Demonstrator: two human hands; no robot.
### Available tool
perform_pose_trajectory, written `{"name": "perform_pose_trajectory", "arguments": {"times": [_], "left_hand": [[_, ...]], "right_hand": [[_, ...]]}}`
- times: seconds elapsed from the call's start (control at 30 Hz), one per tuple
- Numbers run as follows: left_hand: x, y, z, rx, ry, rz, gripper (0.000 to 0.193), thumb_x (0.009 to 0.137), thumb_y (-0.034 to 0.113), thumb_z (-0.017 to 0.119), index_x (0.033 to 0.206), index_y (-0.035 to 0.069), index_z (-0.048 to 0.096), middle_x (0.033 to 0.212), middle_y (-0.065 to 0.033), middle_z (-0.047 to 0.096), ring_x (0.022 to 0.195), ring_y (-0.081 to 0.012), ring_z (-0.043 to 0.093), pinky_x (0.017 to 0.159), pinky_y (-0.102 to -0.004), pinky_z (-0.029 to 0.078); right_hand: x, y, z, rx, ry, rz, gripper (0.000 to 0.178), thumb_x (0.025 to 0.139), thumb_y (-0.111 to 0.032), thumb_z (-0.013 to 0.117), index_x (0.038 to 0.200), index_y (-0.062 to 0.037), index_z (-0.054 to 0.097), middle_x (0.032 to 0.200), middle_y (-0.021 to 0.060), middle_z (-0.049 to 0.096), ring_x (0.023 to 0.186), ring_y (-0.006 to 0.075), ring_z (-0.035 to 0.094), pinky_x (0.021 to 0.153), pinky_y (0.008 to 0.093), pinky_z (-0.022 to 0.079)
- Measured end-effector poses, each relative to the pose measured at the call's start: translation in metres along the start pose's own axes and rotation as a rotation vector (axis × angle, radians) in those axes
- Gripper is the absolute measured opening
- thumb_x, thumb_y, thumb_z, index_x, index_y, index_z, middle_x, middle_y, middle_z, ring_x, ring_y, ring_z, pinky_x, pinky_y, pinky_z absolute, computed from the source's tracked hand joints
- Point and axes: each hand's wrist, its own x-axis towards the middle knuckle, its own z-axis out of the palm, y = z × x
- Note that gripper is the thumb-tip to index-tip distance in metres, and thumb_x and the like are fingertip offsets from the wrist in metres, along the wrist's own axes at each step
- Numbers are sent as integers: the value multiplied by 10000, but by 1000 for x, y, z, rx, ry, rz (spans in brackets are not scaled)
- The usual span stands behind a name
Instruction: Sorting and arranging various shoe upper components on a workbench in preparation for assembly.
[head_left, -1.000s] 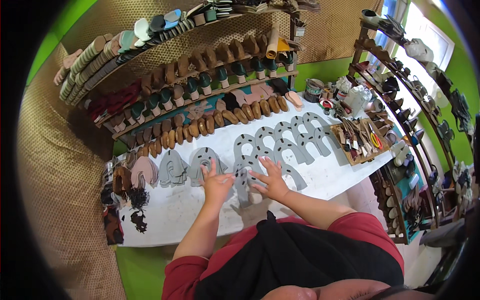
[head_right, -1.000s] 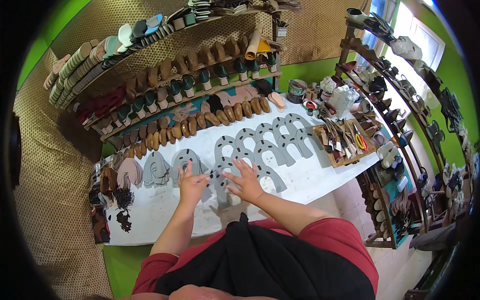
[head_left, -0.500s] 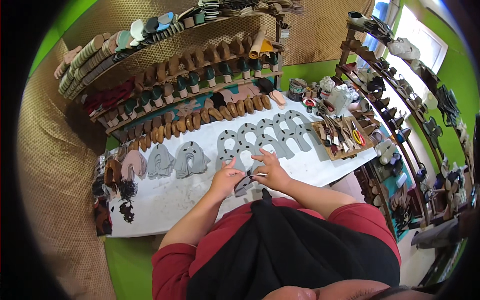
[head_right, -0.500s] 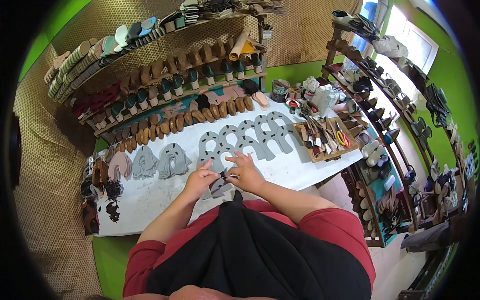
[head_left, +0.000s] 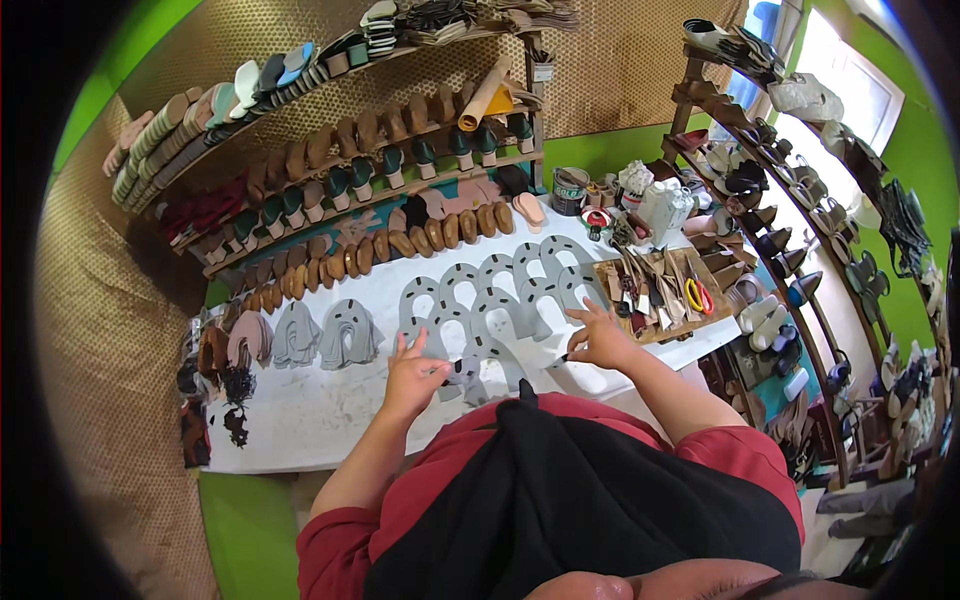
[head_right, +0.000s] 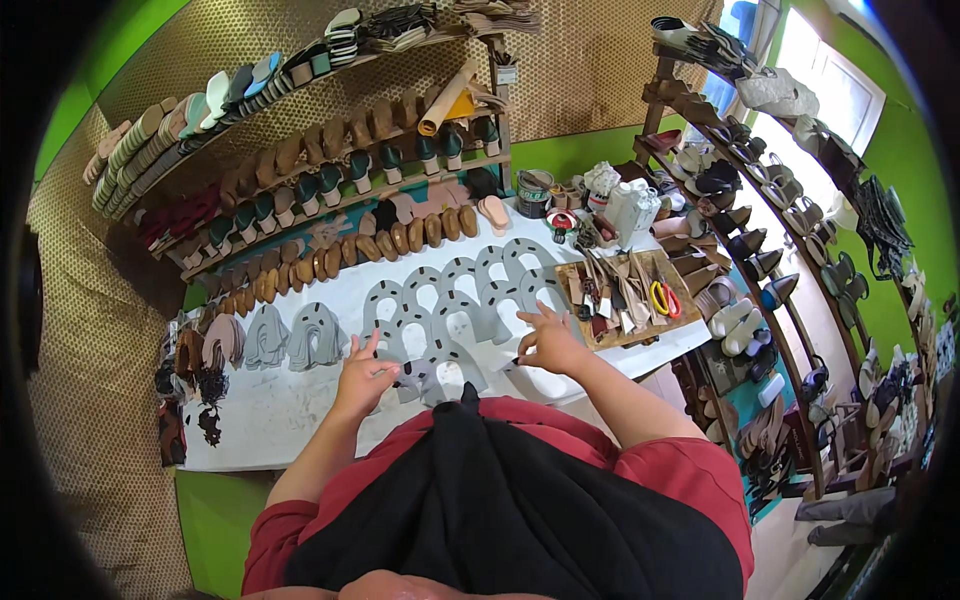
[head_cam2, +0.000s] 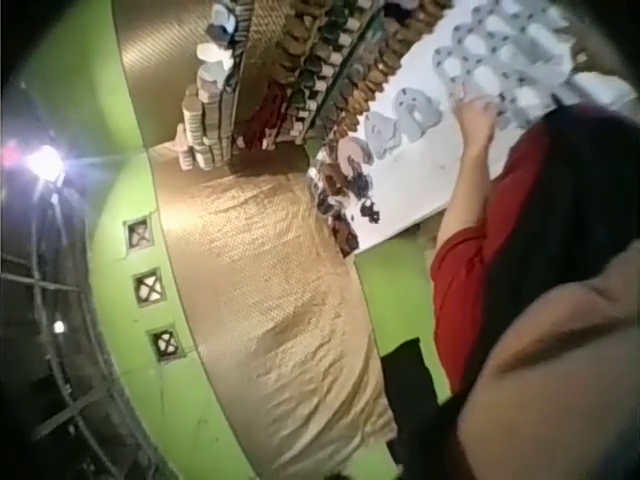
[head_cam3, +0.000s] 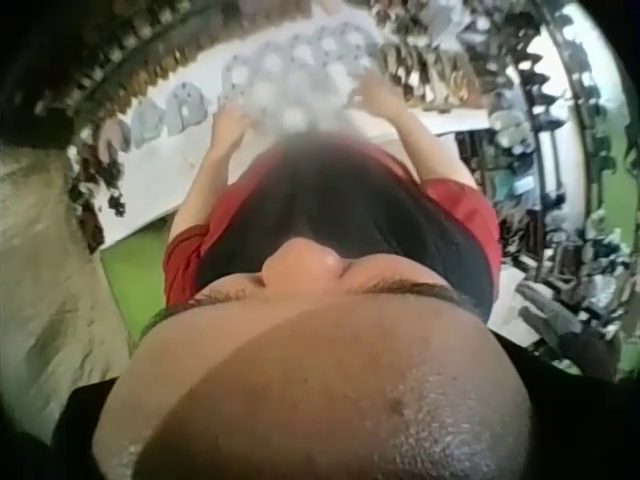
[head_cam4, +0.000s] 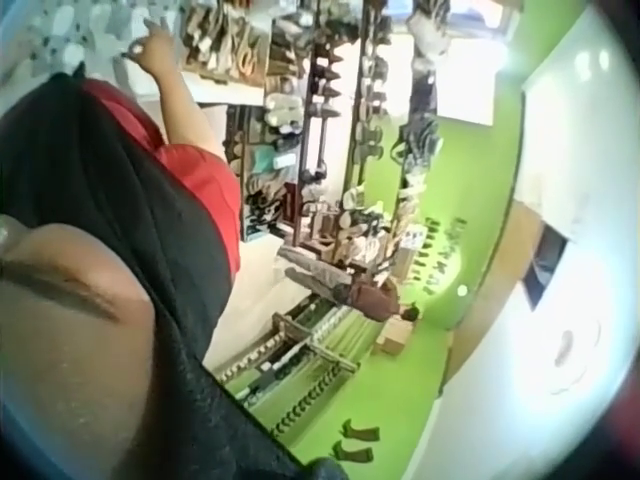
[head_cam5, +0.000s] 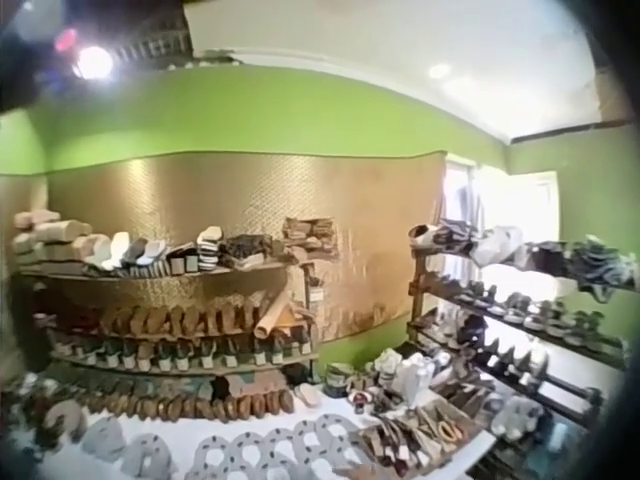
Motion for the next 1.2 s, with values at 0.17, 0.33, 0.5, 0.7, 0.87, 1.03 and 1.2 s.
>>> {"name": "perform_pose_trajectory", "arguments": {"times": [0.17,0.33,0.5,0.7,0.87,1.03,1.2], "left_hand": [[-5,5,8,-45,96,-71,148,826,247,748,937,165,803,1523,-216,420,1493,-472,158,1195,-513,167],[-11,2,21,-27,124,-125,156,824,249,751,943,165,804,1516,-237,416,1485,-481,175,1192,-506,200],[-22,16,30,28,118,-263,161,823,239,752,958,168,805,1538,-249,375,1490,-480,159,1190,-492,218],[-43,11,37,-22,162,-328,160,837,199,738,980,169,804,1557,-239,350,1498,-481,114,1191,-508,193],[-47,10,43,-40,207,-354,163,834,174,737,982,154,802,1561,-234,349,1497,-489,109,1190,-517,189],[-33,24,51,-40,224,-304,140,821,238,753,941,193,809,1549,-211,381,1478,-518,143,1176,-550,210],[-2,55,64,7,105,-203,149,828,186,750,966,182,803,1554,-221,370,1485,-503,142,1186,-531,192]], "right_hand": [[41,57,17,71,-254,118,183,707,-328,824,881,-276,802,1555,75,414,1475,428,226,1102,734,215],[115,93,70,49,-258,200,205,723,-343,800,922,-295,786,1521,72,451,1469,418,237,1107,747,155],[148,113,103,151,-96,171,115,737,-297,793,844,-256,784,1492,84,473,1489,395,184,1142,706,49],[157,120,119,138,-87,170,98,756,-284,791,846,-246,783,1510,82,455,1491,388,187,1153,688,40],[150,120,124,-56,-57,142,351,774,-325,787,1105,-227,722,1519,94,439,1488,387,201,1149,692,97],[130,78,117,145,-90,-166,648,809,-367,768,1383,-166,548,1493,124,466,1453,394,295,1161,658,176],[90,-5,61,344,-232,-456,659,839,-386,751,1428,-219,506,1450,111,520,1425,340,373,1161,655,179]]}}
